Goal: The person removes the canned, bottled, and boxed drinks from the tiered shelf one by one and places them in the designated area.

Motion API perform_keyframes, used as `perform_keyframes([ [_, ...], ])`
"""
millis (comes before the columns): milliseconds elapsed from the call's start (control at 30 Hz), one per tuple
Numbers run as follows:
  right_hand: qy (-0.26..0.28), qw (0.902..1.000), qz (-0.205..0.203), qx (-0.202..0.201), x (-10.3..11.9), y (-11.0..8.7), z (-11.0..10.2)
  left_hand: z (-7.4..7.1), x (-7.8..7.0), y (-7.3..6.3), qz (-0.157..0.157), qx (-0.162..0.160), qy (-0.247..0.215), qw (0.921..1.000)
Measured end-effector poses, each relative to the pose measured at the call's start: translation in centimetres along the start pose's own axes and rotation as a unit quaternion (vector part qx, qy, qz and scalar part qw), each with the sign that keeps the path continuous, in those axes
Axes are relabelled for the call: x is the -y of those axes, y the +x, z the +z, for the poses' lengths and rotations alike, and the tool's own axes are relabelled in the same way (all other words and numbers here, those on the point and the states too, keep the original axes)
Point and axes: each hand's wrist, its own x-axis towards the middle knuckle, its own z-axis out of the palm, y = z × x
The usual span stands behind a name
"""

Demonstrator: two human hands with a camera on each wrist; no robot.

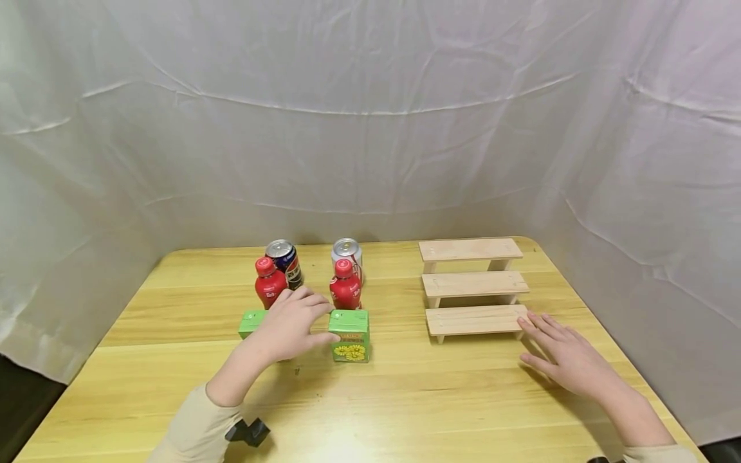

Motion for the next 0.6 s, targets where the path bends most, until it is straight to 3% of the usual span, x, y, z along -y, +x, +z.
perform_keyframes([
  [600, 0.022, 0.9997, 0.005, -0.004, 0.12, -0.01, -0.03, -0.55, -0.13, -0.11, -0.027, 0.011, -0.001, 0.9996],
])
